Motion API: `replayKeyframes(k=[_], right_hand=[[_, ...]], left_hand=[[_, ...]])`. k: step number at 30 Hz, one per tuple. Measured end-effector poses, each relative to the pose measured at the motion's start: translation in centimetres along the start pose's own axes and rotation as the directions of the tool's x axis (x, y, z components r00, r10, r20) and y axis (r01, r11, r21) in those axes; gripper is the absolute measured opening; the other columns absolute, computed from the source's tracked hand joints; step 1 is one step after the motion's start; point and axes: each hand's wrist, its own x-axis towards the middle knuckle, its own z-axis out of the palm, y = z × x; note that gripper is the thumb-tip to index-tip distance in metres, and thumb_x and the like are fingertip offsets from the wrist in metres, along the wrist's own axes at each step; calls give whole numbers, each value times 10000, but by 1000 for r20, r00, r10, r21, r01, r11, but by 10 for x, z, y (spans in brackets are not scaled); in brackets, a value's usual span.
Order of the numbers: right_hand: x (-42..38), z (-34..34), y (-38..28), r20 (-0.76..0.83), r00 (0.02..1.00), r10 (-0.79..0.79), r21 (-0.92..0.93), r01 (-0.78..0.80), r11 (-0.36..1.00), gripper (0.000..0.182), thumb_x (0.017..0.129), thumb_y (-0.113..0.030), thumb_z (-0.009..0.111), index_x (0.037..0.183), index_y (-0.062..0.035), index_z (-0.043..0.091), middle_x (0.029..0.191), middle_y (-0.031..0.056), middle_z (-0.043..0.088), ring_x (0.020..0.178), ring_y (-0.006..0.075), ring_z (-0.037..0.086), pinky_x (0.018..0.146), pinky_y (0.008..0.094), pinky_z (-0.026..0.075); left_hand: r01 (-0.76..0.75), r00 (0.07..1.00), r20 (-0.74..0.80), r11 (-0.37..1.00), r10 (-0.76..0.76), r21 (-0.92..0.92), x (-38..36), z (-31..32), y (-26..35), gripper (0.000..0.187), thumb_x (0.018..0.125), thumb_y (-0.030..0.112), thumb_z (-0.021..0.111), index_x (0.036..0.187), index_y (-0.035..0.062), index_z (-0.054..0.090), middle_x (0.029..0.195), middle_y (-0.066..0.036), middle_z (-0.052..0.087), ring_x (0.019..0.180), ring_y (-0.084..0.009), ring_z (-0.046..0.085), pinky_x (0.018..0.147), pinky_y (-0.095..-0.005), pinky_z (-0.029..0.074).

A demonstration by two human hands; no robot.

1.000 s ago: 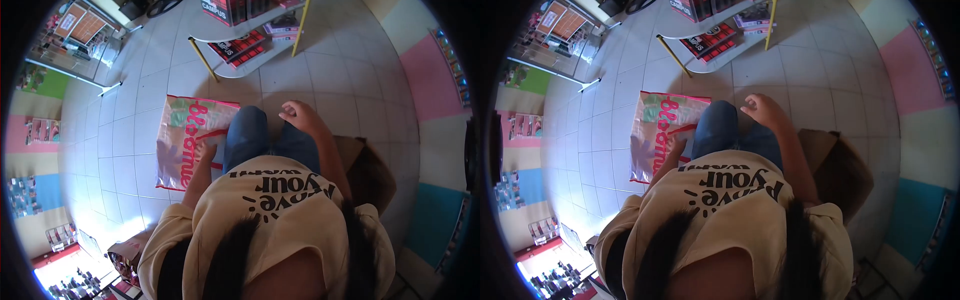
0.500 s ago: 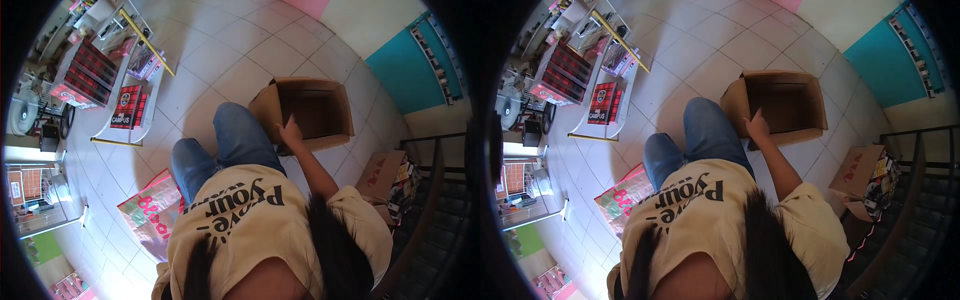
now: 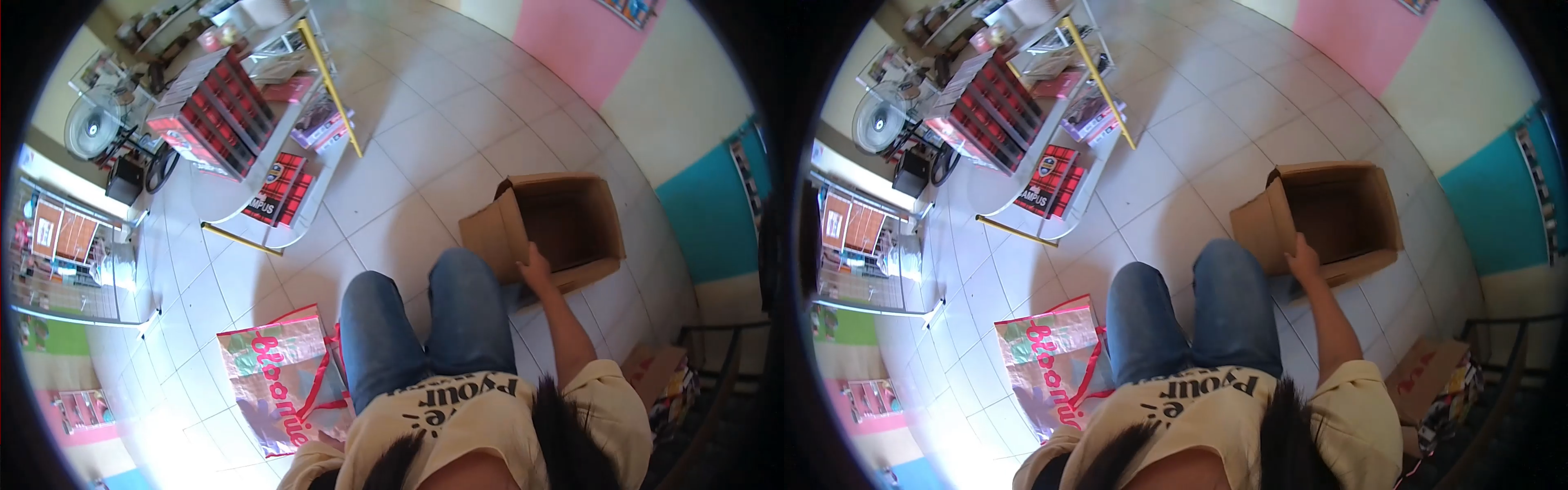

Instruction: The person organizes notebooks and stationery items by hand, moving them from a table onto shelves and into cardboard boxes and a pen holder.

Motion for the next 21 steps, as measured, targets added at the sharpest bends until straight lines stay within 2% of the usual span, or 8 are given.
replayKeyframes(k=[7, 10, 12, 13, 16, 19, 20, 21], right_hand=[[77, -37, 5, 211, 954, -214, -154, 249, 956, 615, 761, -177, 707, 1295, -113, 408, 1161, 233, 572, 1111, 396, 528, 895, 464, 438], [87, -33, -44, -108, 946, -305, -543, 201, 815, 640, 769, -174, 705, 1329, -129, 397, 1337, 211, 448, 1246, 371, 421, 980, 471, 381], [92, -15, -89, -250, 895, -368, -417, 244, 876, 646, 777, -162, 700, 1340, -121, 387, 1395, 196, 377, 1292, 364, 362, 1017, 484, 340], [92, -6, -112, -313, 866, -391, -354, 275, 894, 648, 780, -157, 697, 1345, -116, 383, 1424, 189, 342, 1315, 360, 333, 1035, 491, 320], [83, 33, -183, -230, 750, -620, -134, 606, 784, 580, 789, -121, 674, 1303, -65, 413, 1370, 217, 392, 1275, 376, 381, 1021, 468, 348], [64, 61, -270, -111, 620, -776, 152, 783, 604, 457, 801, -102, 653, 1221, -57, 481, 1291, 184, 480, 1194, 363, 472, 983, 425, 401], [56, 68, -295, -52, 571, -819, 257, 800, 542, 440, 804, -101, 652, 1211, -58, 490, 1282, 170, 492, 1181, 354, 485, 979, 417, 406], [48, 75, -318, -1, 515, -857, 363, 799, 480, 424, 807, -100, 650, 1201, -58, 499, 1274, 156, 503, 1168, 344, 498, 975, 410, 412]], left_hand=[[117, 920, 391, 929, 33, -352, 19, -11, -60, 709, 800, 690, 512, 1185, 94, 494, 986, -86, 609, 832, -203, 597, 689, -330, 496], [-170, 977, 19, 827, 213, -535, 38, -15, -33, 727, 785, 653, 569, 1204, 66, 477, 1038, -105, 593, 862, -232, 598, 714, -372, 510], [-482, 857, -430, 737, 285, -474, 53, -6, 5, 795, 757, 566, 689, 1258, 4, 432, 1173, -155, 549, 960, -302, 587, 793, -462, 526], [-558, 829, -459, 536, 321, -633, 54, -6, 24, 837, 786, 624, 610, 1269, -38, 437, 1176, -178, 564, 956, -324, 594, 764, -459, 540], [-790, 522, -783, 537, 338, -295, 25, 2, 98, 684, 810, 440, 665, 1193, -86, 455, 1048, -201, 589, 865, -294, 601, 709, -405, 549], [-791, 375, -735, 608, 564, 63, -2, -10, 157, 480, 837, 213, 689, 1143, -78, 462, 994, -172, 599, 823, -248, 598, 711, -352, 545], [-914, 405, -528, 340, 746, -222, -31, -3, 180, 413, 846, 114, 661, 1153, -57, 446, 1018, -153, 591, 851, -251, 603, 735, -357, 544], [-855, 515, -515, 370, 685, -364, -64, 9, 201, 389, 849, 56, 632, 1167, -36, 428, 1062, -139, 567, 936, -258, 590, 784, -367, 537]])
